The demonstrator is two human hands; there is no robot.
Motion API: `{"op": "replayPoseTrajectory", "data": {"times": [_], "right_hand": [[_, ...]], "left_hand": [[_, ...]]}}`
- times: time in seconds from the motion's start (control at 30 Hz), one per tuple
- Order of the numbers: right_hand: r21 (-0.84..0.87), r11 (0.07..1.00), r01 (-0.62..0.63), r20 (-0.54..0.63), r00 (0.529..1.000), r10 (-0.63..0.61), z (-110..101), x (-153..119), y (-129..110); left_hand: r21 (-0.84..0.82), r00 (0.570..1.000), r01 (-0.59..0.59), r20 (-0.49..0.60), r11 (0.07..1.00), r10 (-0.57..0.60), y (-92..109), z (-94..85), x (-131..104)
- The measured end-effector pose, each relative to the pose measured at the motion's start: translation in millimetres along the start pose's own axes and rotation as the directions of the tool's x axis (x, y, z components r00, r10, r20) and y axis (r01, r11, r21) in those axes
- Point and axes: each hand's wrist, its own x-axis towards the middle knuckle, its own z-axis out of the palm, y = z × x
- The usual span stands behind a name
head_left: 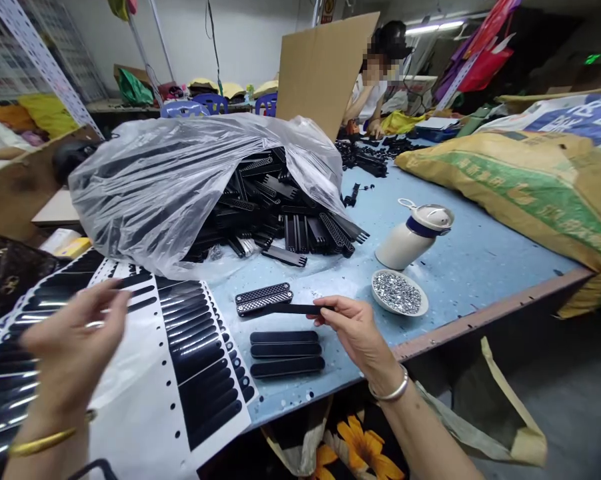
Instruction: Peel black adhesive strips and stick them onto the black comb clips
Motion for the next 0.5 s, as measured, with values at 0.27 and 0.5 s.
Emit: {"op": "replayPoseTrajectory", "data": {"times": [0.27,0.5], "right_hand": [[-0.148,0.986,0.072,0.15,0.987,-0.05,29,8,-9],[-0.543,0.756,0.365,0.207,0.931,-0.301,13,22,-12]], "left_hand": [[-0.265,0.541,0.428,0.841,0.864,-0.01,31,98.3,-59],[-0.213,0.439,0.662,0.888,0.719,-0.14,8,104.4,-62]]}}
